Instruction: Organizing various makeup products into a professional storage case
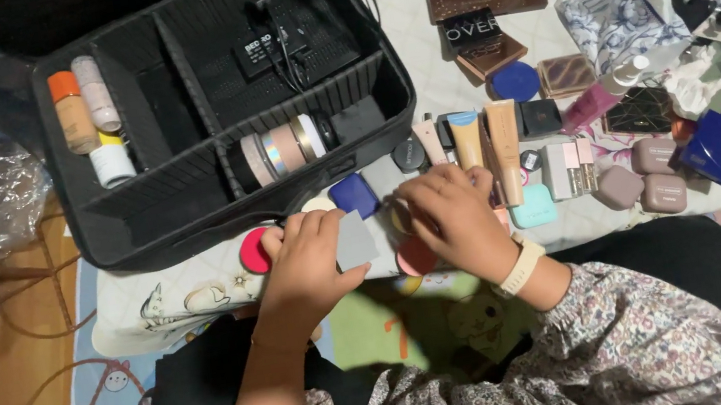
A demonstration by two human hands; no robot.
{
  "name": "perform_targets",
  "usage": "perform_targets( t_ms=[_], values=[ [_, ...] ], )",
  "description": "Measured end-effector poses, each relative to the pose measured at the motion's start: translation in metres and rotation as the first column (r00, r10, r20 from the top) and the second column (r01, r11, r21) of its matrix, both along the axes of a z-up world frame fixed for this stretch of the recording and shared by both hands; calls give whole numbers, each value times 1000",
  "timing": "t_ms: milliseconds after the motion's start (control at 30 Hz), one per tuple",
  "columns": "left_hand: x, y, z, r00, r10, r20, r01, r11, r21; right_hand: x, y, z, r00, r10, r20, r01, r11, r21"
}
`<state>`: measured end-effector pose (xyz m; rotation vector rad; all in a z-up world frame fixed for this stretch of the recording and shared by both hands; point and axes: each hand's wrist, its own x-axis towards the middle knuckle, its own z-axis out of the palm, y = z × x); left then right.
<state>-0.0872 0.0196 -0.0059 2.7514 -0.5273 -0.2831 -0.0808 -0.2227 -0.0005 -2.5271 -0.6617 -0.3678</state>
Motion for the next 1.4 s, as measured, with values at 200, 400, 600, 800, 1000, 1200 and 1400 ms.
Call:
perform_targets(
  t_ms=[200, 400, 600, 800, 1000, 1200, 1400],
  values=[
    [7, 5, 11, 996, 14, -88, -17, 1000, -24, 43, 21, -18, 952, -209, -222, 113, 918, -379],
    [3, 5, 11, 999, 21, 35, -21, 1000, -14, 58, 42, -38, 919, -331, -212, 173, 825, -538],
    [-3, 15, 30, 995, 28, 98, -17, 994, -110, 56, 50, -72, 912, -410, -21, 329, 761, -559],
    [-2, 30, 26, 987, 68, 145, -47, 989, -142, 52, 56, -61, 893, -438, -104, 287, 732, -618],
    [-8, 40, 28, 988, 83, 132, -63, 987, -146, 47, 59, -36, 889, -442, -115, 313, 774, -550],
    [-10, 45, 30, 987, 91, 133, -71, 987, -142, 37, 65, 0, 884, -446, -136, 332, 807, -489],
    [-7, 45, 36, 993, 68, 93, -51, 983, -176, 22, 72, -4, 935, -349, -60, 302, 875, -378]
  ],
)
